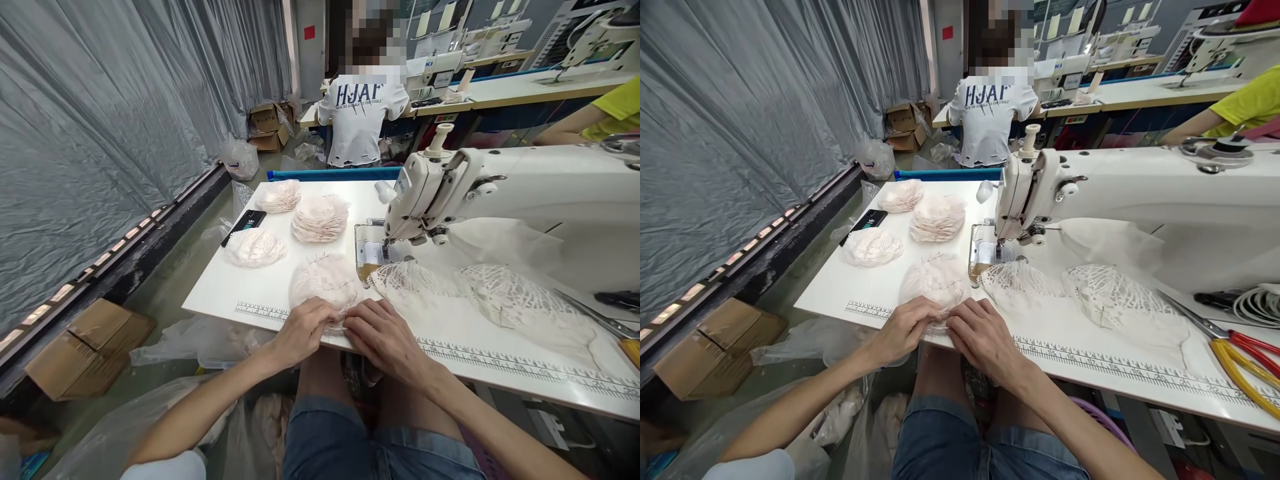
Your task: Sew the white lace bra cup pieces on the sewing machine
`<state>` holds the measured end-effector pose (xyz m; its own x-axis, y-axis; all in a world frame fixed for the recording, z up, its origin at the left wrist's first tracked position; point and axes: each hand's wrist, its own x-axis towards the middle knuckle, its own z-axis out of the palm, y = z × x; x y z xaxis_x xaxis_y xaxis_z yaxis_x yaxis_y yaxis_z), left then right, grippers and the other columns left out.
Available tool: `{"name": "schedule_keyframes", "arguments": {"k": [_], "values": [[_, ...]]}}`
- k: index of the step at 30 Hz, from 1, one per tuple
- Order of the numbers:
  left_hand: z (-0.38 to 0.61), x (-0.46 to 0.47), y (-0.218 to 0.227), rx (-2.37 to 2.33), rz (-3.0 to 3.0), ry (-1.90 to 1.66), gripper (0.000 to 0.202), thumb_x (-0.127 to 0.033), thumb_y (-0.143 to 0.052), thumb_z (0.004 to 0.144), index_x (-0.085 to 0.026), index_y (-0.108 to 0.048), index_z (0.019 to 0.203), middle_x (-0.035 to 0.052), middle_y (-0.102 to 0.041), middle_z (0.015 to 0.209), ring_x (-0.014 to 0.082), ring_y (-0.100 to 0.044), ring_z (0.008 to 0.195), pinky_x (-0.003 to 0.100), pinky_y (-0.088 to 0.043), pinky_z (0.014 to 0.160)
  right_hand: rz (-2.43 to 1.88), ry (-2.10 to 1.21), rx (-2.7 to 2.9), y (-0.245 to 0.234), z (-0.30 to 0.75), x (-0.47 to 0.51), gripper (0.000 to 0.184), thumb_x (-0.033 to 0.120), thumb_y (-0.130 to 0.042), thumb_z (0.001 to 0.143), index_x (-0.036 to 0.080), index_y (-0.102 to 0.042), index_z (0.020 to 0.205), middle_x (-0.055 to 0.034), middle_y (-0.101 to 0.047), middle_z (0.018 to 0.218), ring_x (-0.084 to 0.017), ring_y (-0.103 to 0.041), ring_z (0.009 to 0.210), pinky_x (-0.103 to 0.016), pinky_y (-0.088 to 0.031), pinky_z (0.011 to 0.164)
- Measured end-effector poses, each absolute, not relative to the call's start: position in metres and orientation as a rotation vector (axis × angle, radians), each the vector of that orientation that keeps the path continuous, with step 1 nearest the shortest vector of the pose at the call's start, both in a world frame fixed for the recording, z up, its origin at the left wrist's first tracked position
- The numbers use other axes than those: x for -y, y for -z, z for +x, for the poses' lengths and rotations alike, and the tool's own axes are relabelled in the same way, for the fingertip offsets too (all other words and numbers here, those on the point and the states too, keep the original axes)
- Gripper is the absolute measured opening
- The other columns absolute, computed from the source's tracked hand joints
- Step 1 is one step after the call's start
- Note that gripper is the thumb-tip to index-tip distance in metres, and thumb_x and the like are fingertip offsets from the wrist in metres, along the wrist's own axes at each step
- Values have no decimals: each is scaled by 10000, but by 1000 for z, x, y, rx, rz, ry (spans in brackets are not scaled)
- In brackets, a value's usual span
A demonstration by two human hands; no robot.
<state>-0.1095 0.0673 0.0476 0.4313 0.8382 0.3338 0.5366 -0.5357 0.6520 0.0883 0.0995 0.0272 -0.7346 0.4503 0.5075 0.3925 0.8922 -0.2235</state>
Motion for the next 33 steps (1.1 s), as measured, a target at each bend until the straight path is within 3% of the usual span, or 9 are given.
{"name": "schedule_keyframes", "arguments": {"k": [4,9,15,18,25,33], "values": [[-109,-65,-52,-1157,2197,-857,244,-31,-407,821,-140,-592,939,86,-638,949,182,-568,914,303,-466,802,-622,-242,2485,-31,85,-104,171,166,-392,938,168,-552,879,-61,-585,803,-183,-482,754,-322,-321,657],[-104,-65,-55,-1223,2216,-814,130,-137,-536,815,-136,-602,928,93,-639,949,199,-566,910,314,-462,796,-622,-273,2466,-30,84,-108,169,163,-389,940,165,-546,876,-67,-573,797,-183,-478,728,-316,-331,645],[-106,-72,-52,-1414,1980,-882,90,-169,-486,864,-158,-575,874,28,-629,799,137,-570,729,245,-440,675,-674,-208,2310,-33,91,-108,113,186,-453,930,171,-525,1016,-89,-598,936,-196,-507,820,-324,-355,699],[-108,-74,-51,-1445,1932,-939,61,-183,-495,863,-161,-548,884,6,-599,767,120,-546,679,227,-422,637,-599,-115,2431,-31,93,-102,94,240,-526,902,185,-549,976,-75,-602,936,-181,-502,766,-322,-333,675],[-111,-75,-52,-1199,2119,-875,255,-62,-358,862,-145,-597,888,80,-609,903,167,-567,873,271,-454,759,-691,-37,2471,-24,80,-96,137,131,-431,915,166,-558,879,-66,-612,828,-188,-515,775,-333,-302,674],[-114,-72,-56,-1192,2183,-784,282,-26,-386,811,-133,-623,922,78,-600,909,163,-565,845,266,-468,743,-712,-185,2480,-29,82,-100,183,147,-386,932,161,-538,830,-54,-583,800,-177,-491,750,-341,-301,689]]}}
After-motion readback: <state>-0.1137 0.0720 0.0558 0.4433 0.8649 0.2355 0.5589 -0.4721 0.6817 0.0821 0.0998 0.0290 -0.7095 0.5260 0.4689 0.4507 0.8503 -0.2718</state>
